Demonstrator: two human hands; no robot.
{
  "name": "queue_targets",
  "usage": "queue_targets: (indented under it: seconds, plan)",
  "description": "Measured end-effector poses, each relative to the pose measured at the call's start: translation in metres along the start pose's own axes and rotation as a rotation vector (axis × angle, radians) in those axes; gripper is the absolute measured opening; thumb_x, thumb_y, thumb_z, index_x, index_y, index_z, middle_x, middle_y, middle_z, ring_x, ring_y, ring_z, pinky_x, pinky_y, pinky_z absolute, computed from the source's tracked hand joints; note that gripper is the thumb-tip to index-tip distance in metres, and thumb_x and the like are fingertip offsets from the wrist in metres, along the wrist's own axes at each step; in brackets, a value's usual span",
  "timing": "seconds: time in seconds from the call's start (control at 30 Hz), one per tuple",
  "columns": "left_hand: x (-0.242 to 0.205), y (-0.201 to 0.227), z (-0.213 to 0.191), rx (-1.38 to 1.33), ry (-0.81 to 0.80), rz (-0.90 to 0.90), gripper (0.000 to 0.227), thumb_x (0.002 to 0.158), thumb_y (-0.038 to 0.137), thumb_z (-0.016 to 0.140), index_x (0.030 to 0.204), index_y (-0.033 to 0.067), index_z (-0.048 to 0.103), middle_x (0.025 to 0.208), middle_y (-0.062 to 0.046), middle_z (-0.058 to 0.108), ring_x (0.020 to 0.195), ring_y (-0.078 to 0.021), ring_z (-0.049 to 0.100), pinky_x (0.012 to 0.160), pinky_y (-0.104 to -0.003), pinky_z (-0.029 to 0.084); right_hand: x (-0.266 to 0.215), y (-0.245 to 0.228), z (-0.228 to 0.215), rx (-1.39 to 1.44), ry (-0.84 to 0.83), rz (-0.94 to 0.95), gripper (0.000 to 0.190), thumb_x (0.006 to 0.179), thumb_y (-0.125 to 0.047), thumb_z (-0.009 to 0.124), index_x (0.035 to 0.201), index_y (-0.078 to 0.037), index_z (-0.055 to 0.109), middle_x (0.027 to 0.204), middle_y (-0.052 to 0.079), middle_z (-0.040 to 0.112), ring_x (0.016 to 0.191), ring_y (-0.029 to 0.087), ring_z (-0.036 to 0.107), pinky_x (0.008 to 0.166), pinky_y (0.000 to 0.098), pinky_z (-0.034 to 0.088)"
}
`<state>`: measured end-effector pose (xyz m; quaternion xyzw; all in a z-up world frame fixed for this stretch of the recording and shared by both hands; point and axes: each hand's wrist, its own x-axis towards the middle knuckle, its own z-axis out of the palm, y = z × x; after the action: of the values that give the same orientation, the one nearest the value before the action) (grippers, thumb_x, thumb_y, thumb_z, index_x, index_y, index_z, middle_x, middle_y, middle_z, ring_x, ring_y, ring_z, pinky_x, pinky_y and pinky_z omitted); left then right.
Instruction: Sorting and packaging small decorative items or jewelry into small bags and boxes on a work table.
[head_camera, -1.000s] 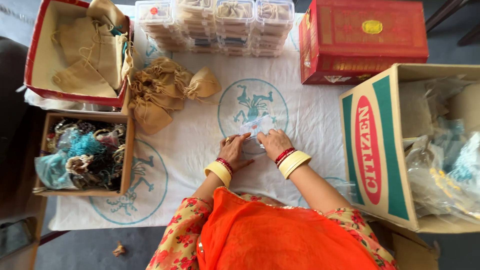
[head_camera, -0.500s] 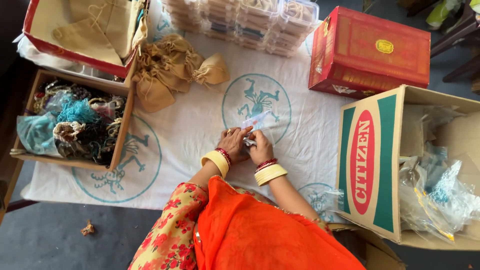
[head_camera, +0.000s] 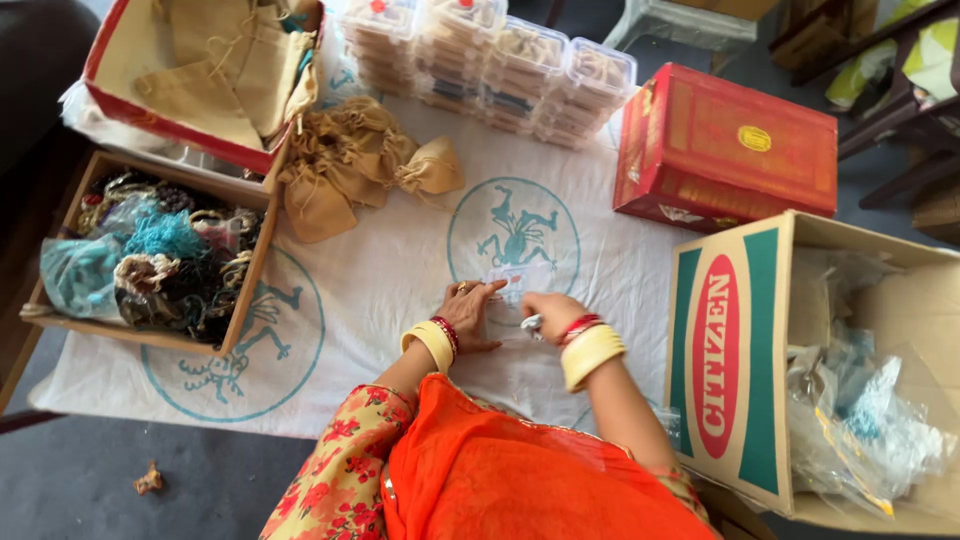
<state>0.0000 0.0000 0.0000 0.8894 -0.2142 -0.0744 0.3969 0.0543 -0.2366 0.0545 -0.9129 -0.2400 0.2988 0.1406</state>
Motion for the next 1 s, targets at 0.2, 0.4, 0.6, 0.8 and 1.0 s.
queue_targets:
  seconds: [0.2, 0.4, 0.6, 0.8, 1.0]
  plan:
    - [-0.001, 0.006, -0.001, -0.040, 0.007, -0.025, 0.122, 0.062, 0.037, 0.091, 0.157, 0.0117, 0.018, 0.137, -0.015, 0.055, 0.138, -0.0384, 0.042, 0.115, -0.050, 0.023, 0.014, 0.003, 0.001, 0.701, 0.723, 0.160, 0.022, 0.088, -0.006, 0.072, 0.107, -0.008, 0.061, 0.096, 0.014, 0.076, 0.096, 0.036, 0.074, 0.083, 0.0411, 0.058]
    - [-0.003, 0.009, 0.010, 0.174, 0.144, -0.053, 0.122, 0.062, 0.047, 0.088, 0.156, 0.0138, 0.017, 0.149, -0.022, 0.036, 0.146, -0.0419, 0.028, 0.114, -0.055, 0.023, 0.048, -0.004, 0.037, 0.432, 0.720, 0.067, 0.041, 0.077, -0.011, 0.084, 0.115, -0.013, 0.068, 0.109, 0.016, 0.071, 0.104, 0.034, 0.065, 0.090, 0.0416, 0.052]
    - [-0.009, 0.008, 0.024, 0.218, 0.247, -0.082, 0.060, 0.073, 0.058, 0.080, 0.116, 0.0208, 0.061, 0.141, -0.017, 0.040, 0.136, -0.0409, 0.033, 0.110, -0.060, 0.023, 0.078, 0.032, 0.055, 0.095, 0.787, 0.134, 0.039, 0.073, -0.002, 0.078, 0.110, -0.016, 0.075, 0.106, 0.016, 0.070, 0.103, 0.039, 0.064, 0.091, 0.0458, 0.052]
    - [-0.007, -0.031, 0.069, 0.280, 0.062, 0.171, 0.019, 0.096, 0.030, 0.064, 0.114, 0.0255, 0.067, 0.132, -0.010, 0.052, 0.129, -0.0316, 0.050, 0.113, -0.050, 0.035, 0.083, -0.035, 0.032, 0.266, 0.749, -0.037, 0.036, 0.076, -0.008, 0.080, 0.110, -0.013, 0.071, 0.109, 0.011, 0.070, 0.104, 0.034, 0.064, 0.092, 0.0439, 0.052]
    - [-0.006, -0.005, 0.034, 0.292, -0.005, 0.134, 0.023, 0.090, 0.033, 0.067, 0.109, 0.0195, 0.068, 0.128, -0.009, 0.054, 0.124, -0.0298, 0.051, 0.107, -0.050, 0.036, 0.066, -0.005, 0.012, 0.020, 0.471, 0.051, 0.031, 0.076, -0.002, 0.075, 0.102, -0.017, 0.077, 0.106, 0.009, 0.071, 0.106, 0.034, 0.063, 0.092, 0.0427, 0.052]
